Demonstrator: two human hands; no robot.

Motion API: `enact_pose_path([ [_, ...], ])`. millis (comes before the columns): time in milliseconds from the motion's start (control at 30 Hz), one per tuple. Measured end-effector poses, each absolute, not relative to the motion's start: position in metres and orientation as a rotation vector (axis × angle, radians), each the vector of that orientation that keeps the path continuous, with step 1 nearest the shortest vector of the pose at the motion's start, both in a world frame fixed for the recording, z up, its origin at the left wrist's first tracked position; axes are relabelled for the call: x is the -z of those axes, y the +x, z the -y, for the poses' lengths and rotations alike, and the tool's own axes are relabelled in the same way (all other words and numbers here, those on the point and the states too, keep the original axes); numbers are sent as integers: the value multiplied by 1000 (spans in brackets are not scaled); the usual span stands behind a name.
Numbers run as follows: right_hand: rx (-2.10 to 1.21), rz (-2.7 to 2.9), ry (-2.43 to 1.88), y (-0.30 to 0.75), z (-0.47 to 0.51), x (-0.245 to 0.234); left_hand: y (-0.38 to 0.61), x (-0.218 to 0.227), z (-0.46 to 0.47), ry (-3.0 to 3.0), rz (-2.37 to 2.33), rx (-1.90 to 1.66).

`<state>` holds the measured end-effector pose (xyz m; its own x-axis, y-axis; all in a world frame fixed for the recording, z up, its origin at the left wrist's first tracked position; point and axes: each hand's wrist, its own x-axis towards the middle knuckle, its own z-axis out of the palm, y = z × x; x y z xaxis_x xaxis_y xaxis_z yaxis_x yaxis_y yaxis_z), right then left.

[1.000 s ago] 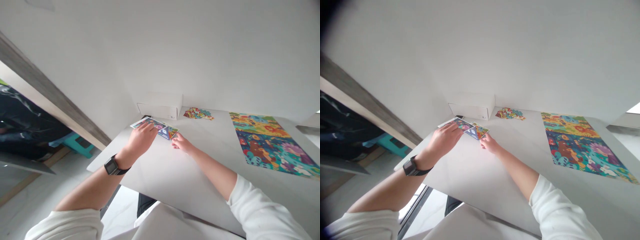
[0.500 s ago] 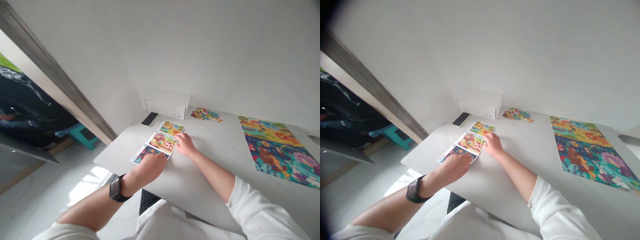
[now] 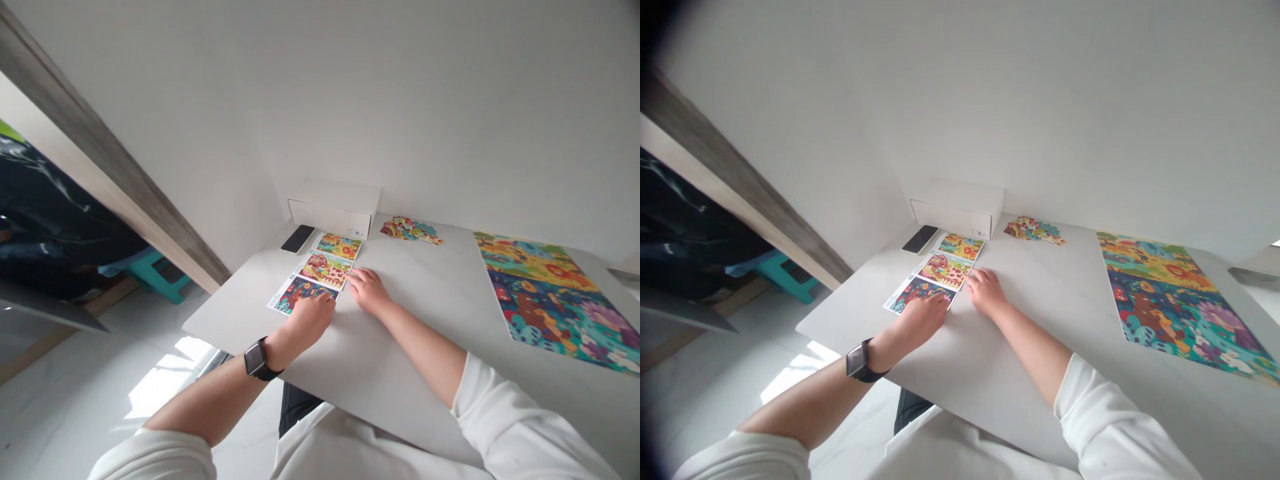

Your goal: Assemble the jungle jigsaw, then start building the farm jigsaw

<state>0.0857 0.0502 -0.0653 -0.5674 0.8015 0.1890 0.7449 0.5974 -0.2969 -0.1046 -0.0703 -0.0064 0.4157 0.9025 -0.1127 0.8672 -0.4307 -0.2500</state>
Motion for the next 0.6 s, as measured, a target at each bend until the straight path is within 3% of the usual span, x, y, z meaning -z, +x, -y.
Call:
enact_pose_path([
  [600, -401, 2625, -1253, 79, -50, 64, -100, 2, 71, -2483, 1773, -370],
])
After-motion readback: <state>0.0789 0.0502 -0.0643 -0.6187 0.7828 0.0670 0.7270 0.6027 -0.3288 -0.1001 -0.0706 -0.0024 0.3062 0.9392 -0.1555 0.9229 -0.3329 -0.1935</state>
